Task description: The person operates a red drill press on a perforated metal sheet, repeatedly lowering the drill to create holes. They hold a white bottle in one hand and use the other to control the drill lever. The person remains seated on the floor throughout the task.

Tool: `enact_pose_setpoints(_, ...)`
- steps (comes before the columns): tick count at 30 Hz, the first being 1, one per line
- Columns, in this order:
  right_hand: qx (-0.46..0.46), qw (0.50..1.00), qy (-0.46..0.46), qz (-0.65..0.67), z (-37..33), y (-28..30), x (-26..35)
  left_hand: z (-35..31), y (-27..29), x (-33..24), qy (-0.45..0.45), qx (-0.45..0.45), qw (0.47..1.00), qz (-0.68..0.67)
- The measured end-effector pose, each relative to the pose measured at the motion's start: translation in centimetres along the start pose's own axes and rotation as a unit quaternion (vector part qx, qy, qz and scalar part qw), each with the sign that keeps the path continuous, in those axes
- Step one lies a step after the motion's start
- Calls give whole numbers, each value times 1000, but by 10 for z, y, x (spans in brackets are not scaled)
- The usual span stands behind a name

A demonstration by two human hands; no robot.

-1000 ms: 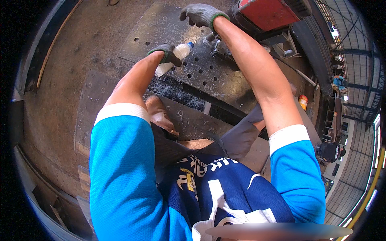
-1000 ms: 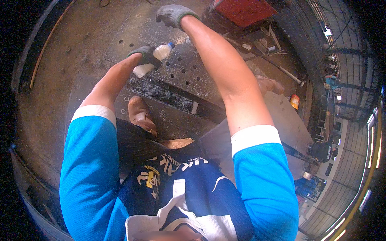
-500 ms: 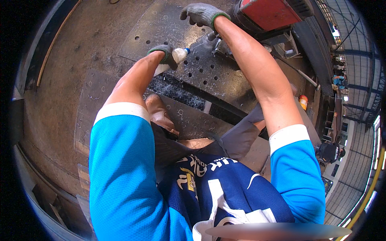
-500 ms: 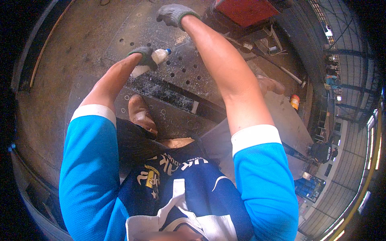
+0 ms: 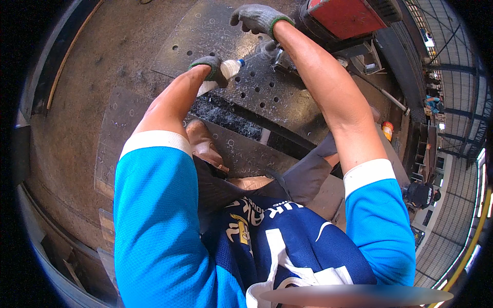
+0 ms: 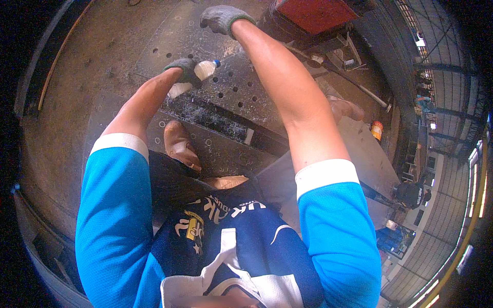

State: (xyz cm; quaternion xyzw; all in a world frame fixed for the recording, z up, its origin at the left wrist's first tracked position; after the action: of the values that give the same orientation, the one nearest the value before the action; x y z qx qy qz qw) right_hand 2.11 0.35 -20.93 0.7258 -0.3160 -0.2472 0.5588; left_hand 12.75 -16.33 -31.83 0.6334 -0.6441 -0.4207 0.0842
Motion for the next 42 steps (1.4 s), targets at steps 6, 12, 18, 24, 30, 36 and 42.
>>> enact_pose_setpoints(6,-2,1000,-25,2,-3,-4,-3,8,-5,4,-3,-19,999,-28)
enact_pose_setpoints(12,-18,1000,-19,-4,0,-9,-3,13,-5,4,11,1,1000,24)
enact_pose_setpoints(18,36,995,-79,42,-14,11,15,2,-1,2,18,-2,1000,-1)
enact_pose_setpoints(24,58,989,-119,61,-30,33,34,-1,1,-2,10,10,1000,4)
enact_pose_setpoints(30,39,989,-117,80,-32,29,35,9,-7,3,9,-7,1000,3)
enact_pose_setpoints(36,63,969,-90,220,-22,26,11,12,-6,3,-26,-20,999,-30)
enact_pose_setpoints(42,13,972,43,231,-3,1,-18,16,-9,9,-17,-13,1000,20)
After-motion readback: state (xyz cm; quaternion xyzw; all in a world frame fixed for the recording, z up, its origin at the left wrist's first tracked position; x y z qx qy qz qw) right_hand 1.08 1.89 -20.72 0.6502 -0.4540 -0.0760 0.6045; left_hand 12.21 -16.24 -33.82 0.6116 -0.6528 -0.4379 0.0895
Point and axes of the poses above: each hand's wrist, its own z-axis towards the middle knuckle, its own y-axis out of the back of the hand, x = y × z, the point moved 1 cm from there along z, towards the middle knuckle, and after that the axes turned 4 degrees about x, right-handed, at the moved point
